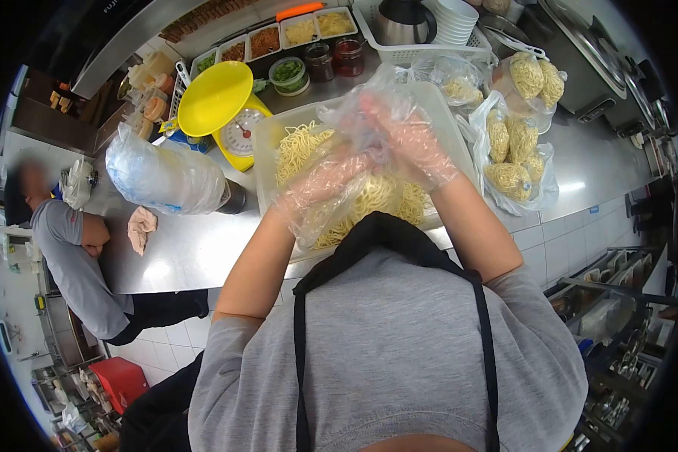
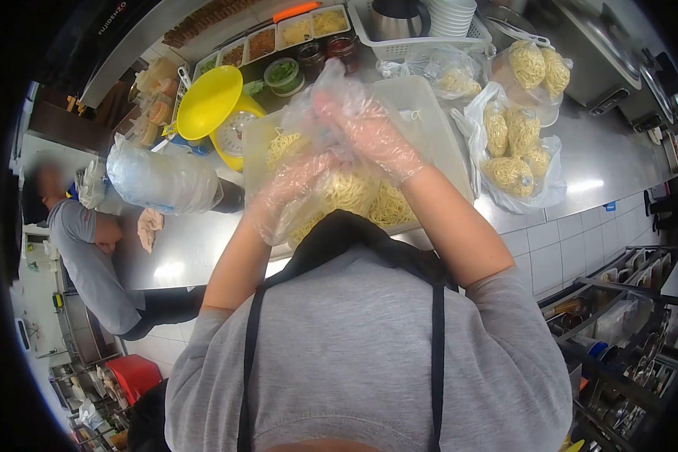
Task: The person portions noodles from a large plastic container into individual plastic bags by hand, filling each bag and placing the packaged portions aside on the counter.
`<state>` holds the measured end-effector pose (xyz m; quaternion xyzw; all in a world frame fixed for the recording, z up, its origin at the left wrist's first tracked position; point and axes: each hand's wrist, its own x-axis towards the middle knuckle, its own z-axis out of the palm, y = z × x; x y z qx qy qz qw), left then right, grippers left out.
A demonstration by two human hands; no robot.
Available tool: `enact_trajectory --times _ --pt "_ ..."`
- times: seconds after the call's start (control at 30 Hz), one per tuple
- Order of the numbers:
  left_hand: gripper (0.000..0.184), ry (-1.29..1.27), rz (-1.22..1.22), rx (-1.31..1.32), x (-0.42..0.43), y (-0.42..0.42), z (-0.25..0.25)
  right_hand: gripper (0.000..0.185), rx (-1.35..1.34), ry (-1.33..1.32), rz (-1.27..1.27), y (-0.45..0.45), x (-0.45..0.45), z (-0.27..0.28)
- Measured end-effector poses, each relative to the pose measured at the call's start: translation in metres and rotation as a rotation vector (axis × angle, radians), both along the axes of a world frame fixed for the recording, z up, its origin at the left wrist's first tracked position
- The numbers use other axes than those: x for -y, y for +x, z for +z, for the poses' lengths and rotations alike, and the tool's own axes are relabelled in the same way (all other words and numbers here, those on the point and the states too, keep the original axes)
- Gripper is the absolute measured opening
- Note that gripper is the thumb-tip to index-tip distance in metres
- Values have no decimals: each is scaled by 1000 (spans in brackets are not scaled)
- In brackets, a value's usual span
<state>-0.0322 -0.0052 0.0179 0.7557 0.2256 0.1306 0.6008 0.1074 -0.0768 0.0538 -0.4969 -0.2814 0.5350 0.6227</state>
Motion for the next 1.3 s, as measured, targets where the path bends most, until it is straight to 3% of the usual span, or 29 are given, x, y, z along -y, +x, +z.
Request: enact_trajectory --times 0.17,0.23,0.27,0.33,0.47,0.53,0.57,0.63,0.67,0.7,0.73,0.77,0.83,0.87,0.9,0.93,0.97,1.03,1.07,1.13,1.17,1.23,1.3 --pt "46 345 -102 -262 -14 8 7 39 10 239 -6 15 -7 -14" --pt "39 584 -6 138 -23 13 -5 40 3 307 40 28 -11 -22" --pt "39 583 -6 136 -30 16 -15 40 65 352 72 36 -17 -33" --pt "31 999 134 146 -39 25 -23 40 131 401 104 38 -20 -40" --pt "30 1089 259 -61 -24 28 -25 37 531 500 135 28 -20 -55" --pt "33 1433 277 36 -23 27 -40 45 566 449 137 26 -25 -60" --pt "33 1432 273 32 -23 28 -46 45 570 406 192 26 -29 -59" --pt "36 1006 351 230 -24 32 -50 45 573 371 248 20 -33 -48" --pt "36 1009 349 229 -27 30 -53 43 401 435 257 16 -30 -41" --pt "36 786 317 143 -31 25 -57 40 228 495 263 14 -28 -37" --pt "37 560 284 58 -34 21 -61 40 227 496 263 16 -30 -41" --pt "37 561 284 57 -36 19 -66 38 441 506 190 20 -35 -49" --pt "39 1141 156 -291 -35 19 -66 36 654 509 106 19 -35 -59" --pt "39 1142 152 -286 -32 23 -66 37 687 543 115 17 -35 -62" --pt "39 929 272 -156 -22 30 -54 37 721 577 129 16 -35 -63" --pt "40 707 384 -31 -16 33 -49 37 723 575 130 17 -37 -63" --pt "40 705 385 -31 -19 33 -50 36 648 523 65 18 -39 -64" --pt "40 1277 221 -217 -36 30 -54 35 568 469 2 15 -37 -61" --pt "40 1278 224 -215 -44 31 -59 33 447 419 8 14 -33 -52" --pt "31 503 339 187 -50 32 -61 31 330 366 22 16 -31 -48" --pt "31 504 344 189 -51 30 -63 35 252 349 64 19 -32 -52" --pt "28 -96 335 435 -28 22 -29 40 166 330 101 17 -31 -52" --pt "29 57 424 348 -11 16 -11 46 -267 97 -104 7 -24 -43"
